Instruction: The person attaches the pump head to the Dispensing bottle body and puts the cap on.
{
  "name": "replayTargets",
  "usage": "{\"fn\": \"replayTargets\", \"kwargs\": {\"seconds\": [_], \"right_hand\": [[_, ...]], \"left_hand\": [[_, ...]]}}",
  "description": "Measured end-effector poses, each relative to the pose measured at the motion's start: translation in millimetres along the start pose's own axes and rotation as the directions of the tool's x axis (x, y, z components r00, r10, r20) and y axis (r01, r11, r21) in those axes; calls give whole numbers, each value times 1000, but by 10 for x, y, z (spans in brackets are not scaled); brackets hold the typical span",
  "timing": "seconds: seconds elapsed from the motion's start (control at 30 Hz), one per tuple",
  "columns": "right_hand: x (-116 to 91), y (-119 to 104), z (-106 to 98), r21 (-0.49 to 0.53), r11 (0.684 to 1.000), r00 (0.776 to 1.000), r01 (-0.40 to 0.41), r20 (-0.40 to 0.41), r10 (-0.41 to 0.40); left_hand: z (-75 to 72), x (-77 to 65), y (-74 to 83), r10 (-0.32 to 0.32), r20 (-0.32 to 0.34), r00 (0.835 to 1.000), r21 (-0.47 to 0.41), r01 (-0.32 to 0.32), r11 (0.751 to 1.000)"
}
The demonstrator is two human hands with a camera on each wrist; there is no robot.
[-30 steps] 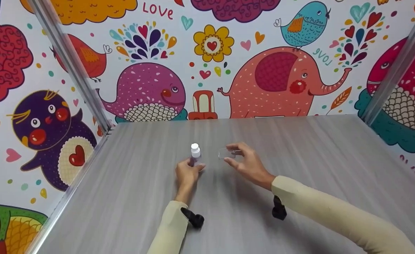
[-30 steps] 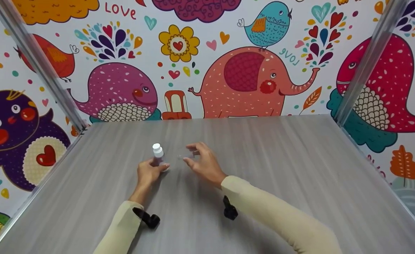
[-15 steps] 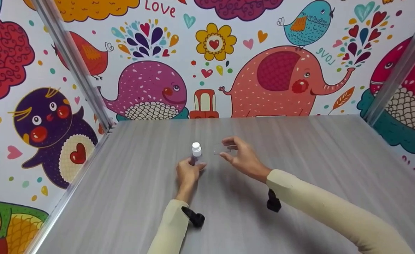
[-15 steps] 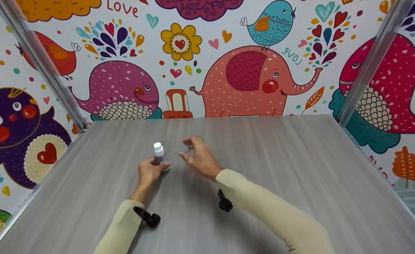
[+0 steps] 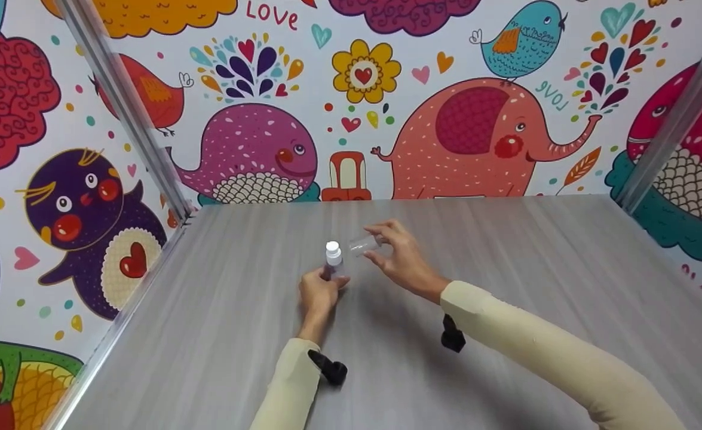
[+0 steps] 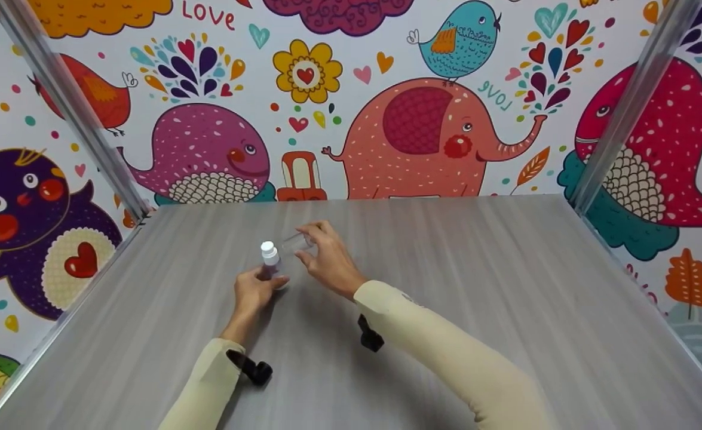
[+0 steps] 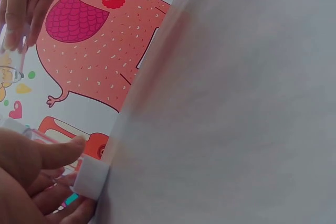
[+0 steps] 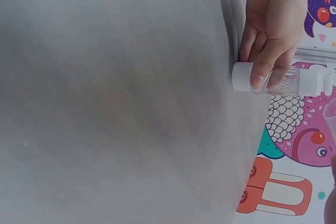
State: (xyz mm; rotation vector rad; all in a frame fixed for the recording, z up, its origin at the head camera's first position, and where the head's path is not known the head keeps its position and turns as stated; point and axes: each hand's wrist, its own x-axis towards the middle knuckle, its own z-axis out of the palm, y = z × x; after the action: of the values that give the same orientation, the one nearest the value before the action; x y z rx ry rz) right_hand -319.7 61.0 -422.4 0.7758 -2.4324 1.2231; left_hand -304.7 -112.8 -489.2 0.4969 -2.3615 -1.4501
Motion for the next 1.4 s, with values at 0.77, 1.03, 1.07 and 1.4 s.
{"fn": "replayTargets", "kwargs": {"seconds": [0.77,1.03,1.07,1.4], "right_hand": [[150,-105,145,-17,999,1000,27,-10,-27],[235,-150,215,-22,995,995,102,-8,-102],[241,-156,224,-17,994,994,106,-7,-106],[312,-229,301,-4,995,995,100,25,-99]], "left_hand": [[-2,-21,8,19,10,1000,-24,-19,1000],[-7,-21,-4,16,18,1000,-25,-16,1000],[-7,-21,-6,21,16,1000,-23,-21,1000],[-8,-8,6,18,15,1000,-18,-17,1000]]}}
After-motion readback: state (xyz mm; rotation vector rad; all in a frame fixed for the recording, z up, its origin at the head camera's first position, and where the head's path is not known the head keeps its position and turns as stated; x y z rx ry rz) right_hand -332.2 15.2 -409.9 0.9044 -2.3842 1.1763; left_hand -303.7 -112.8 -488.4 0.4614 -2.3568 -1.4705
